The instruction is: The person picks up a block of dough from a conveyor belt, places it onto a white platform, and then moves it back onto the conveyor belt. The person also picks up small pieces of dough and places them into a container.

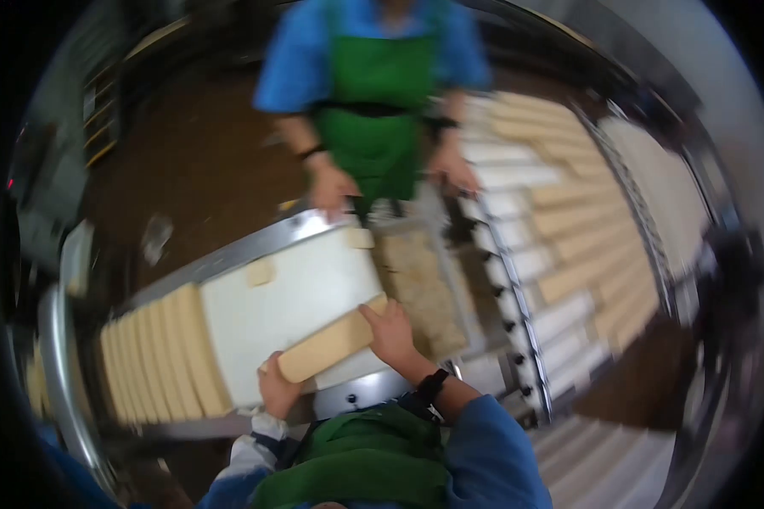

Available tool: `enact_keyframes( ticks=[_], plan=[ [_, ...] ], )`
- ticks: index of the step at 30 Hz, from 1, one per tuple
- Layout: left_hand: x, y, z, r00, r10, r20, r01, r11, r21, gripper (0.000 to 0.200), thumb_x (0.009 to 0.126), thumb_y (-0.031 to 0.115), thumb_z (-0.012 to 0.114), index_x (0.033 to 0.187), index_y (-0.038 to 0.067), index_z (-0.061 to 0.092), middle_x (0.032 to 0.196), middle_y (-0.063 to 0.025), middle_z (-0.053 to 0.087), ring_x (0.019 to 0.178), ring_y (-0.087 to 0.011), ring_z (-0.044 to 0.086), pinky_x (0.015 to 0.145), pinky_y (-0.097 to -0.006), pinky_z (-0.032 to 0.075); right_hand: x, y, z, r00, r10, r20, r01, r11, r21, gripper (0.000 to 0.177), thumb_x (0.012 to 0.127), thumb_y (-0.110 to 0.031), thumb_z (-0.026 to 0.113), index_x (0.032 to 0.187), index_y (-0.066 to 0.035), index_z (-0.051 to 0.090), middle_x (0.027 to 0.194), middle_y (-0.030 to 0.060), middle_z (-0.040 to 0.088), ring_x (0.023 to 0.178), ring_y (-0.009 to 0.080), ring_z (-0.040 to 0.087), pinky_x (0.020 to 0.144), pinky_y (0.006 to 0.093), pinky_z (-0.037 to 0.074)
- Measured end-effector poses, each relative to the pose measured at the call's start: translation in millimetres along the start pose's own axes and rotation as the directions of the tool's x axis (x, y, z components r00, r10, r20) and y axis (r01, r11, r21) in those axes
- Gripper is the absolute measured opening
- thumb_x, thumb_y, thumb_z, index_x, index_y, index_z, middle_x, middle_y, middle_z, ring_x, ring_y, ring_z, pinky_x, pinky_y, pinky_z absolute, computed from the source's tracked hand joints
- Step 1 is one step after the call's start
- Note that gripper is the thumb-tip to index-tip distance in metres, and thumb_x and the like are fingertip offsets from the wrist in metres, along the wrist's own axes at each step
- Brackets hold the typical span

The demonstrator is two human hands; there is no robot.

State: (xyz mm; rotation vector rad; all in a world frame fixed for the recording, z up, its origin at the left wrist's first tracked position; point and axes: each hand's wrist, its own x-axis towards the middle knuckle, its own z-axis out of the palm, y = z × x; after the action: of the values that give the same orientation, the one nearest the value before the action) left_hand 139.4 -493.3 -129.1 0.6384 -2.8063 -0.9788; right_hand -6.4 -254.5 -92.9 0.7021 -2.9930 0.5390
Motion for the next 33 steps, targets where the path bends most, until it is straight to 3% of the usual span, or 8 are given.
enact_keyframes(
  ticks=[5, 11, 18, 20, 22, 25, 28, 33],
  plan=[
    [11, 177, 18, 0.911, 0.335, 0.241, -0.29, 0.935, -0.204, 0.072, 0.059, 0.021, 0.079, 0.125, 0.014, 0.05, 0.111, -0.0214, 0.054, 0.1, -0.0402, 0.053, 0.086, -0.0451, 0.047, -81, 116, -135, 0.91, 0.266, -0.319, -0.278, 0.961, 0.008, 0.056, 0.064, -0.018, 0.077, 0.117, -0.02, 0.061, 0.102, 0.0207, 0.049, 0.095, 0.0383, 0.053, 0.081, 0.0448, 0.046],
    [-52, 315, 76, 0.639, 0.533, 0.554, -0.296, 0.836, -0.463, 0.079, 0.063, 0.026, 0.08, 0.131, 0.011, 0.043, 0.11, -0.0224, 0.056, 0.1, -0.0405, 0.052, 0.089, -0.0454, 0.045, -175, 276, -243, 0.895, 0.442, -0.055, -0.439, 0.896, 0.063, 0.058, 0.056, -0.015, 0.081, 0.11, -0.024, 0.062, 0.085, 0.0164, 0.056, 0.086, 0.0367, 0.055, 0.074, 0.0424, 0.048],
    [-62, 380, 134, 0.633, 0.452, 0.628, -0.309, 0.892, -0.331, 0.072, 0.068, 0.028, 0.077, 0.131, 0.012, 0.046, 0.109, -0.0219, 0.059, 0.102, -0.0388, 0.056, 0.088, -0.0442, 0.047, -156, 405, -225, 0.902, 0.36, 0.239, -0.388, 0.918, 0.083, 0.071, 0.055, -0.009, 0.078, 0.12, -0.025, 0.056, 0.097, 0.016, 0.06, 0.098, 0.0362, 0.058, 0.081, 0.0389, 0.05],
    [-58, 388, 156, 0.618, 0.451, 0.644, -0.278, 0.892, -0.357, 0.07, 0.069, 0.028, 0.077, 0.13, 0.012, 0.047, 0.11, -0.0212, 0.06, 0.102, -0.0381, 0.057, 0.088, -0.044, 0.047, -156, 431, -224, 0.861, 0.389, 0.327, -0.436, 0.896, 0.081, 0.071, 0.056, -0.012, 0.076, 0.123, -0.024, 0.055, 0.112, 0.0192, 0.058, 0.106, 0.0371, 0.056, 0.09, 0.0493, 0.045],
    [-55, 413, 167, 0.569, 0.498, 0.654, -0.286, 0.866, -0.41, 0.07, 0.07, 0.025, 0.076, 0.131, 0.01, 0.046, 0.111, -0.0208, 0.061, 0.1, -0.0357, 0.06, 0.085, -0.041, 0.05, -162, 437, -233, 0.774, 0.504, 0.383, -0.546, 0.838, 0.001, 0.071, 0.056, -0.015, 0.075, 0.124, -0.021, 0.055, 0.123, 0.0224, 0.053, 0.115, 0.0393, 0.051, 0.099, 0.0562, 0.038],
    [-53, 418, 223, 0.595, 0.53, 0.604, -0.175, 0.819, -0.546, 0.072, 0.073, 0.023, 0.076, 0.135, 0.006, 0.042, 0.107, -0.0195, 0.063, 0.094, -0.0301, 0.064, 0.08, -0.0366, 0.052, -177, 414, -227, 0.842, 0.46, -0.28, -0.536, 0.768, -0.35, 0.067, 0.06, -0.016, 0.071, 0.125, -0.016, 0.055, 0.134, 0.0246, 0.044, 0.127, 0.0427, 0.039, 0.106, 0.0644, 0.023],
    [-60, 431, 261, 0.633, 0.388, 0.67, 0.162, 0.78, -0.604, 0.073, 0.077, 0.022, 0.074, 0.137, 0.001, 0.038, 0.098, -0.0157, 0.066, 0.082, -0.0208, 0.065, 0.073, -0.0313, 0.052, -179, 380, -223, 0.902, 0.34, -0.265, -0.385, 0.912, -0.141, 0.061, 0.065, -0.016, 0.068, 0.124, -0.013, 0.056, 0.136, 0.0249, 0.04, 0.133, 0.0452, 0.029, 0.109, 0.0647, 0.017],
    [-71, 443, 270, 0.791, 0.323, 0.52, -0.036, 0.872, -0.488, 0.058, 0.081, 0.019, 0.071, 0.128, 0.003, 0.042, 0.076, -0.0072, 0.063, 0.063, -0.0145, 0.059, 0.056, -0.0293, 0.047, -182, 333, -205, 0.957, 0.183, -0.224, -0.132, 0.966, 0.224, 0.048, 0.071, -0.024, 0.066, 0.118, -0.013, 0.059, 0.126, 0.0154, 0.051, 0.127, 0.0366, 0.041, 0.108, 0.0595, 0.022]
  ],
)
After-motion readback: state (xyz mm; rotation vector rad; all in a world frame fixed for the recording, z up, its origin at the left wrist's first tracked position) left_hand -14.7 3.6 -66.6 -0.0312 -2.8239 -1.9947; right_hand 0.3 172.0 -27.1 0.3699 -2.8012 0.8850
